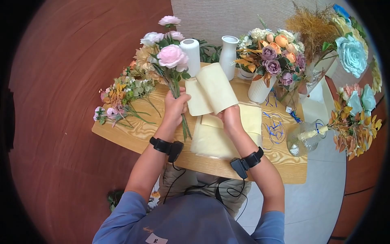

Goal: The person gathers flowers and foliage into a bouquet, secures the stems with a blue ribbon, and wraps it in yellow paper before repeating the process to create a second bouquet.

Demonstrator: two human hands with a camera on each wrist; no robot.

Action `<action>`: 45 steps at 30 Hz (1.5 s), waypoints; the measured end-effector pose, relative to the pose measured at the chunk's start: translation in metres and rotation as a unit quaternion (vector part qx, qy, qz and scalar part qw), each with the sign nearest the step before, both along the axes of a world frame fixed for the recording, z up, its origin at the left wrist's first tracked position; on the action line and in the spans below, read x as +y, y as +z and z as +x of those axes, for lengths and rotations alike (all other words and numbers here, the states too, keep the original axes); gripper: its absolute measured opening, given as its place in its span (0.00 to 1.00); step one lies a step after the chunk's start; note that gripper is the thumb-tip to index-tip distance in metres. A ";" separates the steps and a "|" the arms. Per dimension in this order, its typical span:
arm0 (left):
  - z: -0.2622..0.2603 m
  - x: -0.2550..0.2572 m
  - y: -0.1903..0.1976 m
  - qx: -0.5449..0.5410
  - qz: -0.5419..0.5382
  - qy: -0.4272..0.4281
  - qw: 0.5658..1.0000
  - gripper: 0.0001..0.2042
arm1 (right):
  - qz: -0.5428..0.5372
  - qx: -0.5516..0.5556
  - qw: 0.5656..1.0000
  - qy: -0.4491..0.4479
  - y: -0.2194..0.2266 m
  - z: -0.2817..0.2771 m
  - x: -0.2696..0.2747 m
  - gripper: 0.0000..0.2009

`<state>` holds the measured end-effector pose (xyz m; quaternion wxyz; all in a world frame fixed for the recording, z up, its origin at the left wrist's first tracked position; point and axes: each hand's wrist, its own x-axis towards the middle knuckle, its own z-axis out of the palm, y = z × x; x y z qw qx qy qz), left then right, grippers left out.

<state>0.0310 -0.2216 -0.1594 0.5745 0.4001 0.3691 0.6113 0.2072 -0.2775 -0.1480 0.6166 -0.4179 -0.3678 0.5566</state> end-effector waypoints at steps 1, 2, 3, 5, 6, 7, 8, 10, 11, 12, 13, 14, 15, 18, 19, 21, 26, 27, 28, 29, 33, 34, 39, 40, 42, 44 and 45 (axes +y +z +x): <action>-0.004 -0.001 0.004 0.019 -0.030 0.000 0.999 0.15 | -0.014 0.003 1.000 -0.001 0.002 0.005 0.000 0.20; -0.006 -0.002 0.006 0.019 -0.031 -0.001 0.999 0.15 | -0.028 0.007 1.000 -0.001 0.003 0.009 -0.001 0.20; -0.008 -0.003 0.007 0.015 -0.042 -0.005 0.999 0.13 | -0.032 0.051 0.998 -0.031 -0.001 0.011 0.000 0.17; -0.013 -0.005 0.011 0.011 -0.053 -0.009 0.998 0.12 | -0.034 0.031 0.998 -0.042 -0.008 0.022 0.004 0.16; -0.016 -0.006 0.013 0.020 -0.059 -0.020 0.998 0.11 | -0.035 0.013 0.998 -0.053 -0.012 0.029 0.006 0.16; -0.020 -0.007 0.015 0.029 -0.064 -0.031 0.997 0.10 | -0.035 0.012 0.998 -0.052 -0.016 0.037 0.008 0.16; -0.023 -0.008 0.017 0.028 -0.065 -0.031 0.997 0.10 | -0.028 -0.014 0.997 -0.063 -0.020 0.045 0.010 0.15; -0.028 -0.009 0.020 0.044 -0.064 -0.037 0.996 0.08 | -0.022 -0.042 0.996 -0.075 -0.021 0.055 0.011 0.14; -0.032 -0.008 0.021 0.043 -0.064 -0.037 0.996 0.08 | -0.030 -0.051 0.995 -0.082 -0.018 0.057 0.010 0.14; -0.035 -0.008 0.021 0.041 -0.057 -0.045 0.996 0.09 | -0.039 -0.061 0.993 -0.090 -0.016 0.059 0.008 0.14; -0.038 -0.007 0.022 0.040 -0.050 -0.054 0.996 0.09 | -0.058 -0.049 0.992 -0.104 -0.010 0.059 0.005 0.16; -0.040 -0.007 0.022 0.039 -0.050 -0.055 0.996 0.09 | -0.058 -0.050 0.992 -0.105 -0.008 0.060 0.004 0.16; -0.042 -0.008 0.023 0.042 -0.048 -0.058 0.996 0.09 | -0.041 -0.068 0.991 -0.106 -0.006 0.062 0.004 0.16; -0.045 -0.007 0.023 0.044 -0.045 -0.060 0.996 0.08 | -0.016 -0.075 0.990 -0.122 -0.002 0.064 0.003 0.16; -0.046 -0.006 0.023 0.044 -0.045 -0.059 0.996 0.08 | -0.008 -0.063 0.989 -0.135 -0.002 0.064 0.002 0.16; -0.049 -0.006 0.022 0.039 -0.045 -0.054 0.997 0.08 | -0.010 -0.064 0.990 -0.122 -0.004 0.070 0.002 0.16; -0.059 -0.001 0.020 0.031 -0.043 -0.046 0.998 0.08 | -0.036 -0.117 0.989 -0.082 -0.012 0.088 -0.003 0.12; -0.060 0.000 0.019 0.043 -0.040 -0.038 0.998 0.08 | -0.054 -0.146 0.986 -0.054 -0.010 0.090 -0.007 0.10; -0.061 0.001 0.018 0.055 -0.037 -0.031 0.997 0.08 | -0.071 -0.175 0.982 -0.027 -0.008 0.091 -0.009 0.09; -0.062 0.001 0.017 0.055 -0.038 -0.032 0.997 0.08 | -0.073 -0.175 0.982 -0.028 -0.011 0.094 -0.010 0.09; -0.061 -0.001 0.018 0.063 -0.043 -0.044 0.996 0.09 | -0.087 -0.243 0.966 0.004 -0.014 0.100 -0.010 0.09; -0.060 -0.002 0.019 0.059 -0.044 -0.054 0.996 0.09 | -0.100 -0.260 0.960 0.015 -0.011 0.100 -0.010 0.10; -0.054 -0.005 0.022 0.070 -0.040 -0.068 0.994 0.09 | -0.089 -0.231 0.969 -0.015 -0.007 0.097 -0.009 0.13; -0.053 -0.005 0.022 0.076 -0.038 -0.062 0.994 0.10 | -0.076 -0.193 0.978 -0.026 -0.008 0.097 -0.008 0.14; -0.053 -0.005 0.023 0.083 -0.040 -0.063 0.994 0.10 | -0.075 -0.166 0.983 -0.023 -0.005 0.100 -0.007 0.15; -0.054 -0.004 0.022 0.089 -0.044 -0.061 0.993 0.11 | -0.074 -0.140 0.987 -0.018 -0.002 0.099 -0.009 0.15; -0.055 -0.002 0.020 0.091 -0.045 -0.064 0.993 0.11 | -0.056 -0.145 0.988 -0.021 0.001 0.099 -0.010 0.15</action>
